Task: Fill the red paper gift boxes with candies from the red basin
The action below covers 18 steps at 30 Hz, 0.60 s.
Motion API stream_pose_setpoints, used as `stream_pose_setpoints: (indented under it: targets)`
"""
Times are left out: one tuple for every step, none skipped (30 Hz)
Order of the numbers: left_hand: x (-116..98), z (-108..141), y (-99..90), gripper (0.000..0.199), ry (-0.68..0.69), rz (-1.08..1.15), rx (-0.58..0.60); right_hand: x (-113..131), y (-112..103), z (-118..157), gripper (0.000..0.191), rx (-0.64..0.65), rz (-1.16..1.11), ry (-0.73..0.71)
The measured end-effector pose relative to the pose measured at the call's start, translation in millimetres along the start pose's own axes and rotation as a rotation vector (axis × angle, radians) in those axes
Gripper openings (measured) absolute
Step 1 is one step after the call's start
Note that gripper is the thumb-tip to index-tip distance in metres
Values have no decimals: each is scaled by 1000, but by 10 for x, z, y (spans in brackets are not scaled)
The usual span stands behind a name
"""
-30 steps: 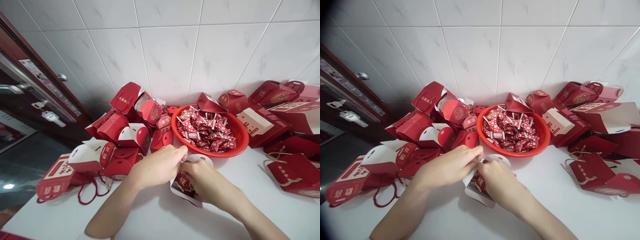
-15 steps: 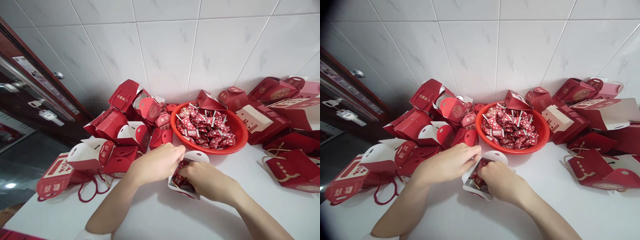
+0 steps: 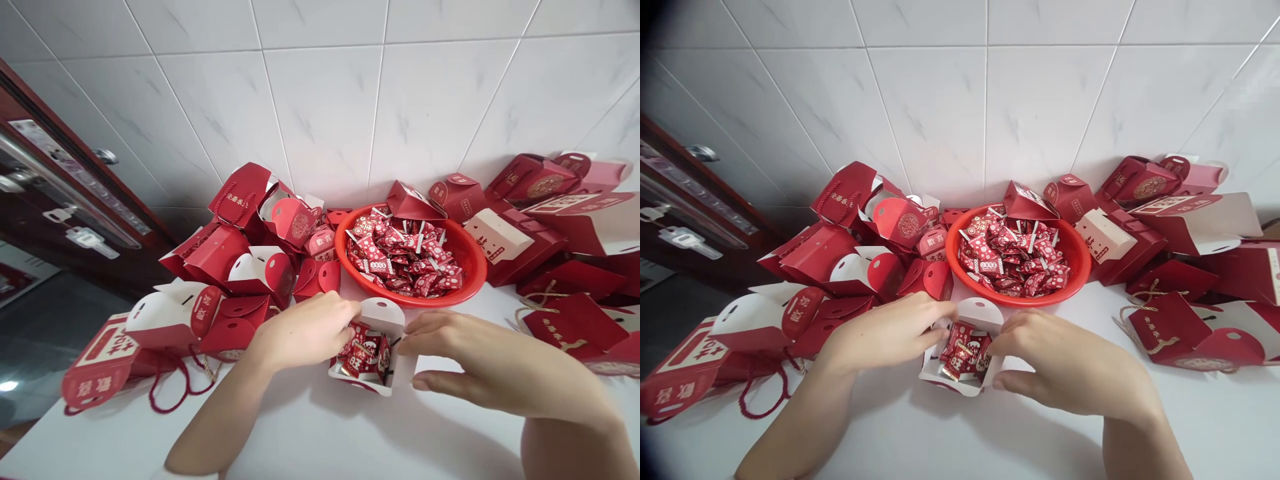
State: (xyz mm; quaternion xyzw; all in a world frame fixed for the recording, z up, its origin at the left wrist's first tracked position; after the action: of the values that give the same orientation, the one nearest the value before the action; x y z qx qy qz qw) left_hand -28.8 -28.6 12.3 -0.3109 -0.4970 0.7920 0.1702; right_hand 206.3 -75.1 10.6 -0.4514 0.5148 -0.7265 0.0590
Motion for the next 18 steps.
stream_pose_setpoints:
  targets:
    - [9,9,-7,18,0,3,5,-24,-14,33,19,2,-17,9]
    - [17,19,-16,18,-1,3,10,-47,-29,64,24,-10,-20,21]
    - [23,30,-25,19,0,1,14,-66,-46,92,30,-20,-14,28]
    - [26,41,-34,18,1,-3,16,-81,-62,116,36,-25,-2,30]
    - [25,50,-40,18,5,-5,17,-92,-77,135,40,-30,11,25]
    - [21,57,-44,16,10,-3,16,-99,-89,149,44,-38,21,17]
    - [15,61,-46,15,18,1,15,-103,-97,158,47,-50,28,8]
    - [6,64,-46,14,25,4,14,-105,-99,163,49,-64,29,0]
    - [-2,67,-44,12,28,3,15,-103,-97,164,51,-76,26,-10]
    - [-11,70,-42,11,28,-5,18,-98,-89,163,52,-82,17,-18]
    - [-19,74,-39,10,25,-17,23,-91,-76,161,51,-78,5,-21]
    - [-27,80,-37,9,23,-30,29,-81,-61,159,50,-62,-5,-19]
    - [-34,89,-35,9,24,-39,36,-69,-44,158,48,-43,-13,-13]
    - [-41,100,-33,9,27,-43,44,-56,-27,159,46,-23,-19,-5]
    - [-48,113,-29,9,31,-44,55,-43,-13,161,45,-9,-25,4]
    - [-56,128,-23,9,35,-43,69,-31,-1,165,44,-3,-32,11]
    - [-63,143,-14,8,38,-41,81,-23,6,170,43,-5,-40,17]
    - [-71,158,-3,8,36,-40,87,-18,10,174,41,-14,-50,20]
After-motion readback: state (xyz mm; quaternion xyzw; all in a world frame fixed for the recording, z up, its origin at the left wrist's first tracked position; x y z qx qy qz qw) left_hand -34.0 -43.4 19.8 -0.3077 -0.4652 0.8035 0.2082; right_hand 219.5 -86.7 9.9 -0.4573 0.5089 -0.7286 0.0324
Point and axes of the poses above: each hand's wrist, its own z-axis away from the middle knuckle, its own y-axis out of the palm, x = y × z, the point moved 1 cm from there along -z, towards the middle knuckle, and after that the axes turned 2 degrees about -z, right-handed, at the moved point
